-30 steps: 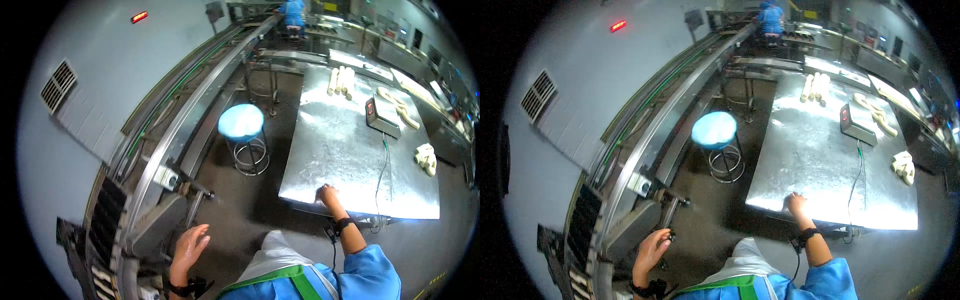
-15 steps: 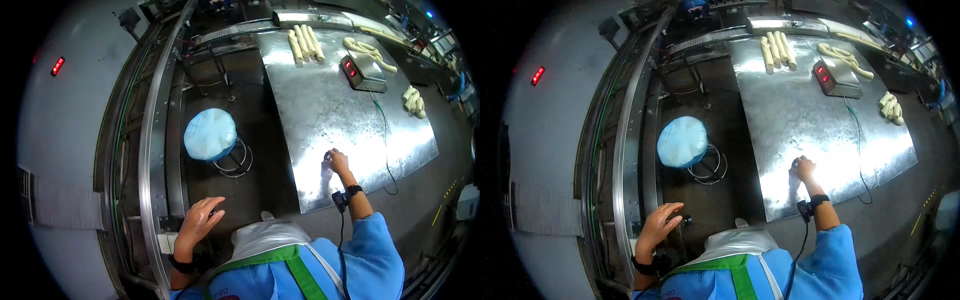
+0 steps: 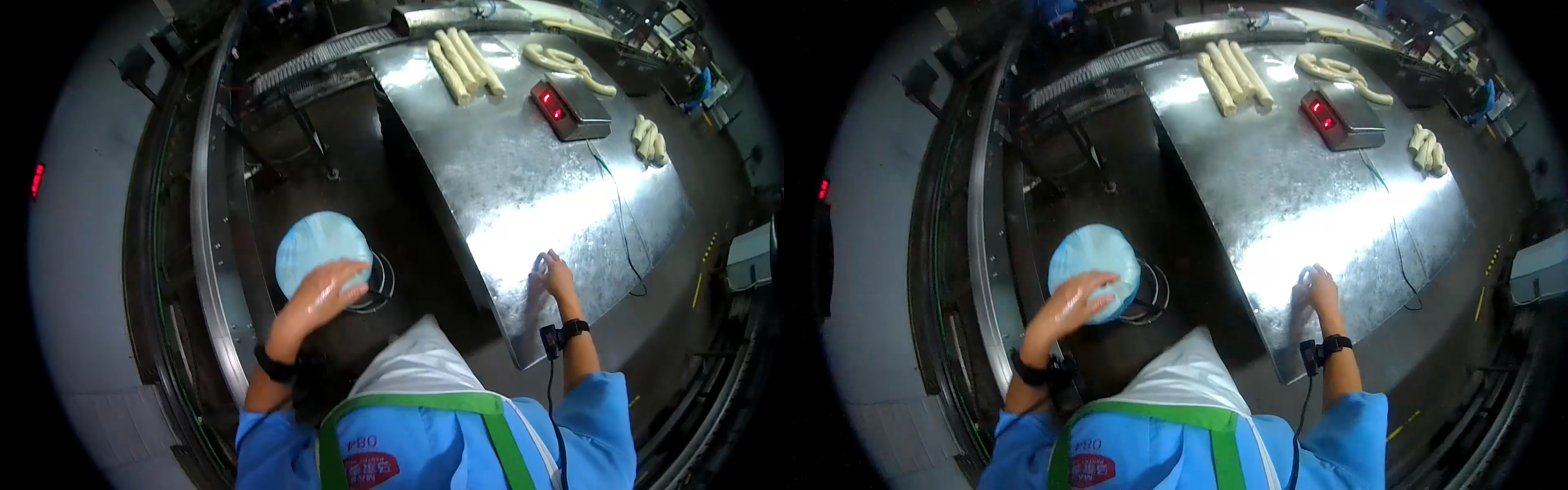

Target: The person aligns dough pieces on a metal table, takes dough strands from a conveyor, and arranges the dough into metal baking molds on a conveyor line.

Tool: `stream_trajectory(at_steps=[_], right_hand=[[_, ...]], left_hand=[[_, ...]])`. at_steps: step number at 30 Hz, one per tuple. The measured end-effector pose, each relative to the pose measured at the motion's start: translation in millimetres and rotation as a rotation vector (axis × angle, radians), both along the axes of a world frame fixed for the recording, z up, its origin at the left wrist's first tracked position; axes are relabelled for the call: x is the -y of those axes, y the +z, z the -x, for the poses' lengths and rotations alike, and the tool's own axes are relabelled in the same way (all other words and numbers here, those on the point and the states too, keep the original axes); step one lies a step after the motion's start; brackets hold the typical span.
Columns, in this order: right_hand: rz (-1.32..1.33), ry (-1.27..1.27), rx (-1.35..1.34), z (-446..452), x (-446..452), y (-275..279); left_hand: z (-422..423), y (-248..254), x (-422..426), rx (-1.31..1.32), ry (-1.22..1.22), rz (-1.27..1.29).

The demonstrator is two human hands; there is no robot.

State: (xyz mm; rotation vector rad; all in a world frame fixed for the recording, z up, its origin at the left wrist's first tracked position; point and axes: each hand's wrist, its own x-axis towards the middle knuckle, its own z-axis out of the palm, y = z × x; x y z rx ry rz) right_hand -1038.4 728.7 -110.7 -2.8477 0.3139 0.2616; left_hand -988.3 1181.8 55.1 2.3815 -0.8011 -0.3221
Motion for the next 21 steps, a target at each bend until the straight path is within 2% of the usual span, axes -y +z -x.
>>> stream_trajectory(at_steps=[3,6,8,9,12,15,21], right_hand=[[-0.017,0.008,0.060,4,2,-6],[0.018,-0.014,-0.009,-1,3,-6],[0.010,-0.021,-0.024,-3,2,-1],[0.001,-0.050,-0.017,-3,0,0],[0.012,-0.060,-0.098,-8,-2,7],[-0.006,-0.063,-0.077,-7,-5,8],[-0.002,-0.090,-0.082,-6,-13,12]], left_hand=[[-42,-1,-6,-0.004,0.022,0.025],[-83,2,-17,0.015,0.077,0.023],[-105,16,-15,-0.025,0.174,-0.114],[-114,12,-17,0.000,0.218,-0.090],[-136,18,-14,-0.096,0.271,-0.111],[-156,17,-12,-0.091,0.249,-0.217],[-213,19,5,-0.095,0.148,-0.210]])
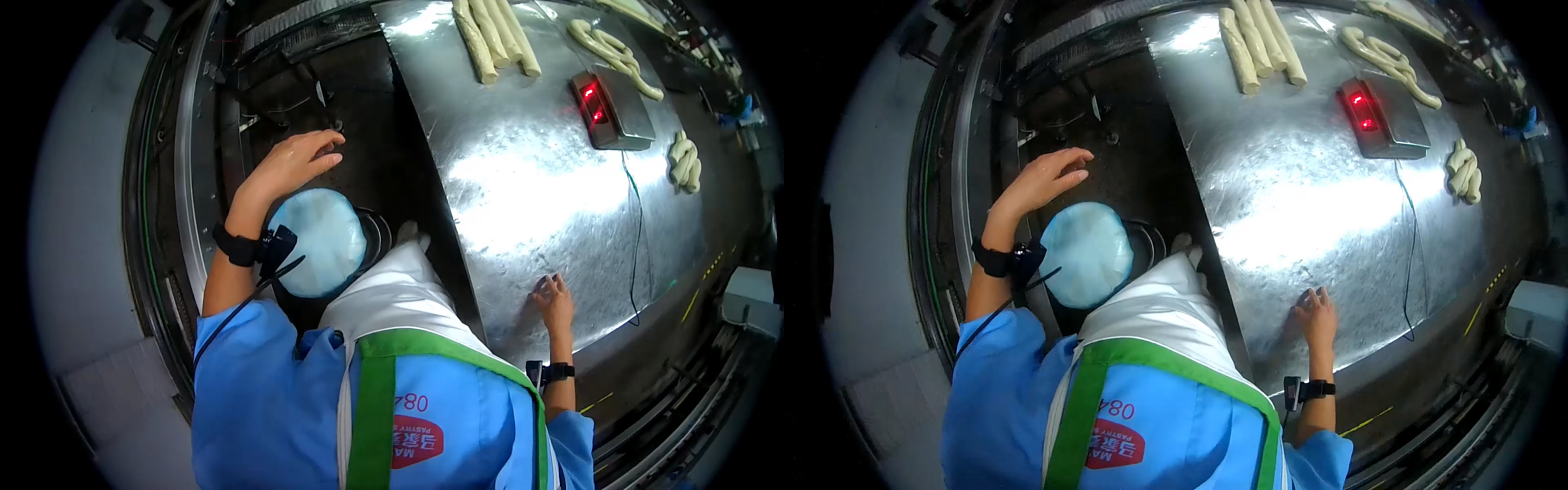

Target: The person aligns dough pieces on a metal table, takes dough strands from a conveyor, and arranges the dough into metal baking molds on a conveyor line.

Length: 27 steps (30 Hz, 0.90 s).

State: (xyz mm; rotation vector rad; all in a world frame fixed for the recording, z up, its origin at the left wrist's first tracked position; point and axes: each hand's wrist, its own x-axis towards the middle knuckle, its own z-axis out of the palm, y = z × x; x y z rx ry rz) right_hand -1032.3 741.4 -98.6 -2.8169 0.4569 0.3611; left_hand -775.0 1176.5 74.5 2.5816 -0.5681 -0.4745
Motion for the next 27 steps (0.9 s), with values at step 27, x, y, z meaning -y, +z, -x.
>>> stream_trajectory(at_steps=[27], right_hand=[[0.088,-0.943,-0.010,-164,-66,-61]], left_hand=[[-457,-70,42,-0.062,-0.692,0.016]])
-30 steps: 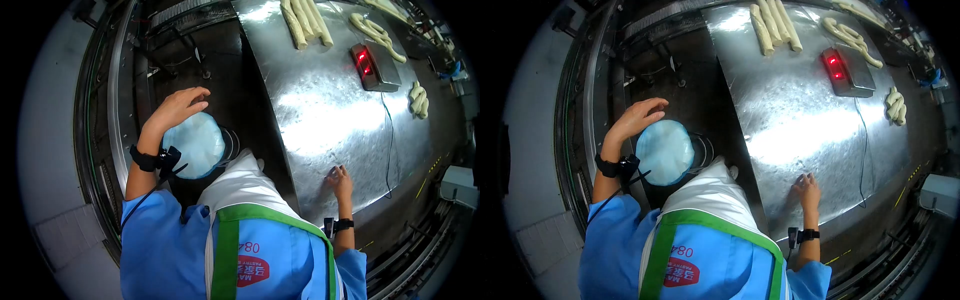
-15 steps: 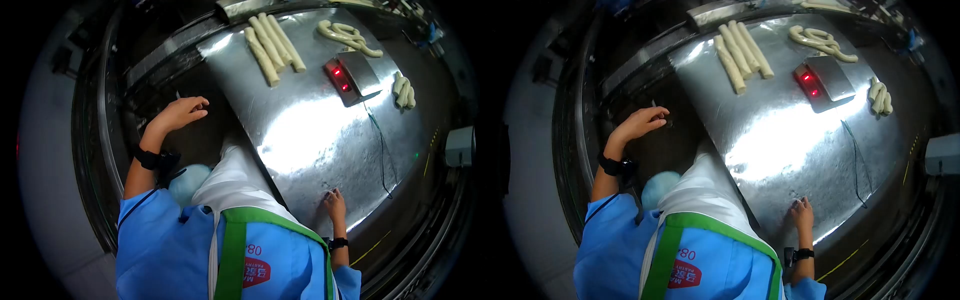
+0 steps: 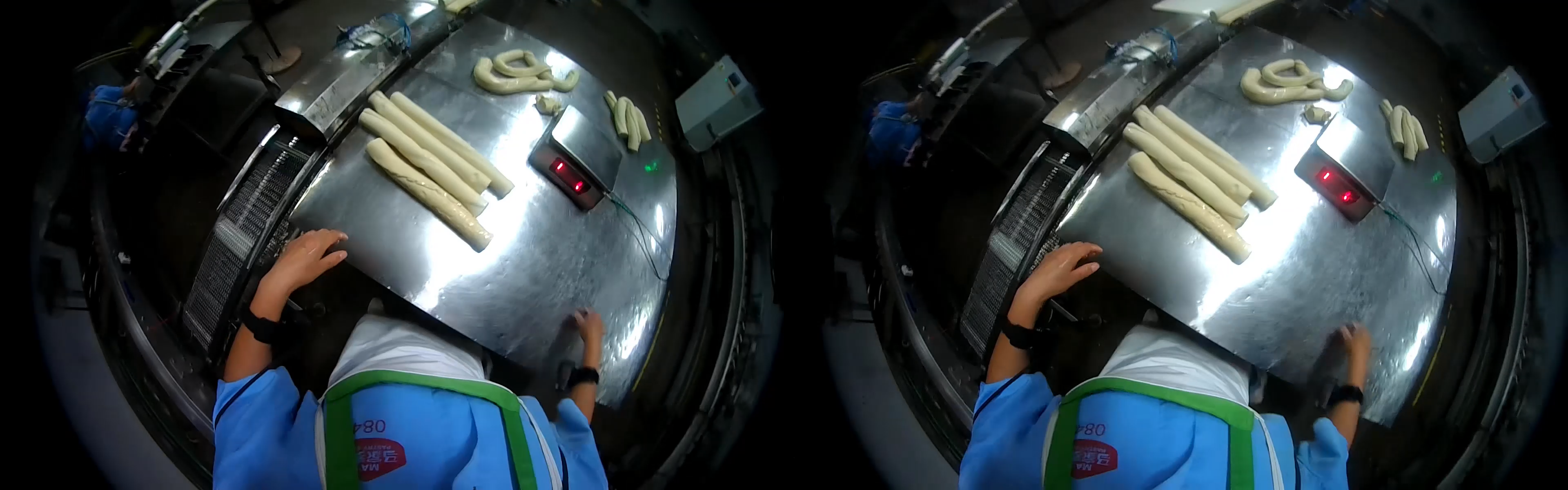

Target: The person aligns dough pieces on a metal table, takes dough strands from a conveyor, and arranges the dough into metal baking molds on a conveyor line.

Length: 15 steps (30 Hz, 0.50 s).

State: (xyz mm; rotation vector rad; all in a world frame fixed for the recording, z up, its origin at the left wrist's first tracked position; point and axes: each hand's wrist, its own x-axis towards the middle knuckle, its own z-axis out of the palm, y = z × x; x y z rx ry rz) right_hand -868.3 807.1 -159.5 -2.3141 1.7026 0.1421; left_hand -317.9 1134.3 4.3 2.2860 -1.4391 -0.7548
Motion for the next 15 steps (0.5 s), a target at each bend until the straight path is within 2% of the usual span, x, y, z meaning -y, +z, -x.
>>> stream_trajectory(at_steps=[1,2,3,4,5,7,8,10,11,12,13,15], right_hand=[[0.088,0.166,0.099,-60,-27,33],[-0.134,0.064,0.237,-102,-30,32],[-0.087,0.145,0.213,-153,-48,48],[-0.064,0.328,0.234,-191,-53,49],[-0.012,0.370,0.241,-229,-60,52],[0.078,0.461,0.274,-291,-64,60],[0.055,0.476,0.299,-314,-65,59],[0.088,0.475,0.153,-348,-69,40],[0.109,0.453,0.101,-364,-76,48],[0.081,0.449,0.069,-373,-76,41],[0.065,0.521,0.101,-371,-80,39],[0.018,0.673,0.127,-360,-96,36]], left_hand=[[-10,-8,2,-0.009,-0.056,0.005],[-22,-22,6,-0.021,-0.072,0.002],[-39,-43,14,0.021,-0.114,0.097],[-50,-62,22,0.061,-0.153,0.191],[-61,-74,36,0.053,-0.171,0.196],[-76,-92,75,0.253,-0.136,0.201],[-81,-100,95,0.241,-0.148,0.207],[-86,-114,128,0.443,-0.263,0.383],[-85,-123,140,0.433,-0.267,0.386],[-85,-129,151,0.535,-0.317,0.434],[-87,-135,159,0.641,-0.367,0.482],[-93,-146,169,0.607,-0.368,0.428]])
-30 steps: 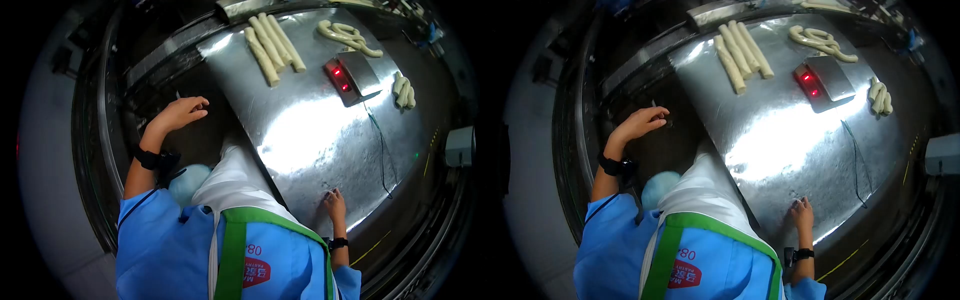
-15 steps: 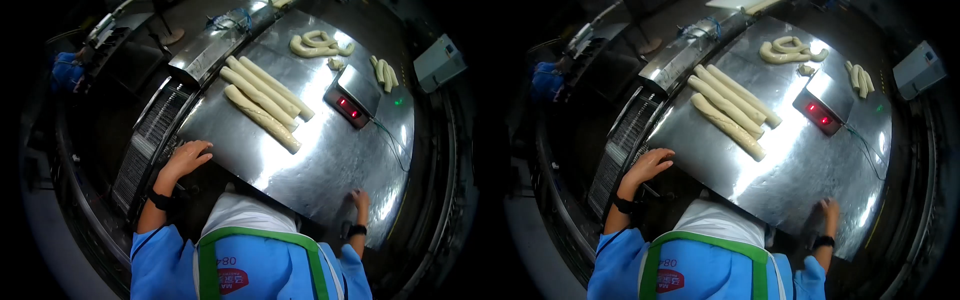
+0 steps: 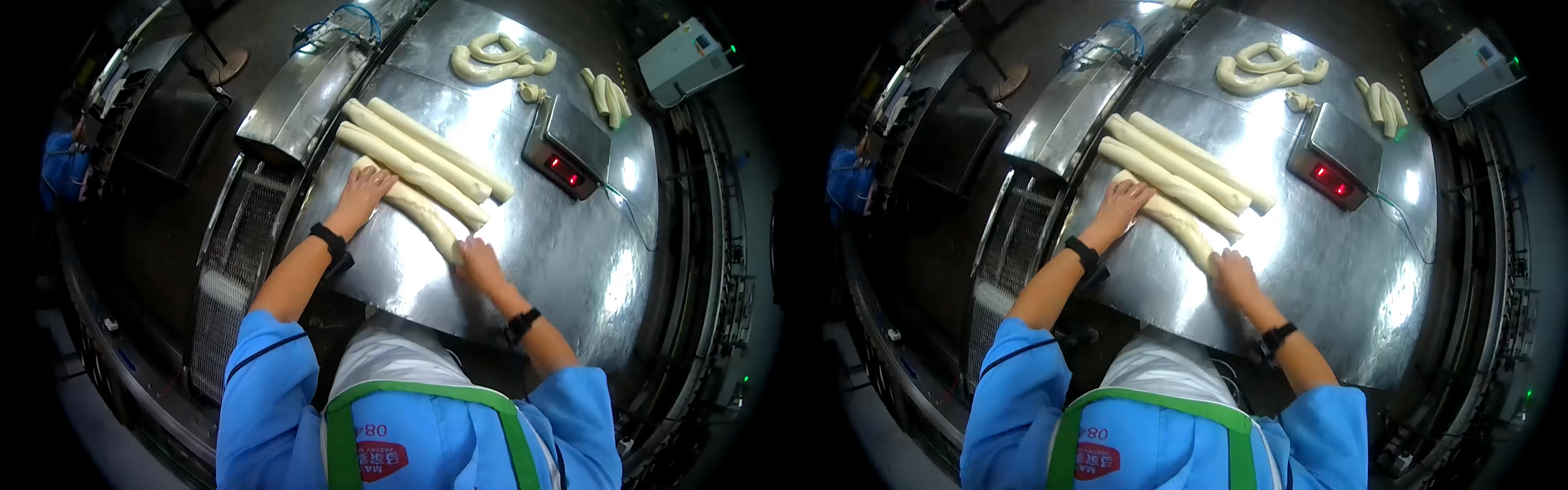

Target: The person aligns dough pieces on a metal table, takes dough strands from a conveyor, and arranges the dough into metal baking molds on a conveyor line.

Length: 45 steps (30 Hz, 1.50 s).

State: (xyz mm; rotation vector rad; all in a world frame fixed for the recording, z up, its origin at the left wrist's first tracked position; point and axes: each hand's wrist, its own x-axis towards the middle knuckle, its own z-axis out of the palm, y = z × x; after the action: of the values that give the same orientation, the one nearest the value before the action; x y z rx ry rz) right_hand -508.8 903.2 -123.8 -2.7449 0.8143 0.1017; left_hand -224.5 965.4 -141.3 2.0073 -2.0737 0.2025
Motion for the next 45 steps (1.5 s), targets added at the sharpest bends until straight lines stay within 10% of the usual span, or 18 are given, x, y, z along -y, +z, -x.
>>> stream_trajectory(at_steps=[8,11,20,30,35,42,45], right_hand=[[-0.055,0.087,0.353,-31,14,11],[0.176,-0.093,0.347,-60,39,13],[0.112,0.101,0.156,-33,34,6],[-0.162,0.048,0.289,8,91,11],[0.049,-0.015,0.375,-44,116,3],[0.453,-0.119,0.152,-95,112,-17],[0.064,-0.229,0.167,-96,122,-9]], left_hand=[[-48,23,-19,0.017,0.342,-0.309],[-57,27,8,-0.129,0.341,-0.036],[-42,21,41,0.023,0.210,-0.362],[-27,-7,40,-0.275,0.267,0.101],[-78,11,117,0.099,0.060,-0.292],[-109,6,114,0.187,0.096,-0.151],[-115,0,115,0.258,0.058,0.014]])
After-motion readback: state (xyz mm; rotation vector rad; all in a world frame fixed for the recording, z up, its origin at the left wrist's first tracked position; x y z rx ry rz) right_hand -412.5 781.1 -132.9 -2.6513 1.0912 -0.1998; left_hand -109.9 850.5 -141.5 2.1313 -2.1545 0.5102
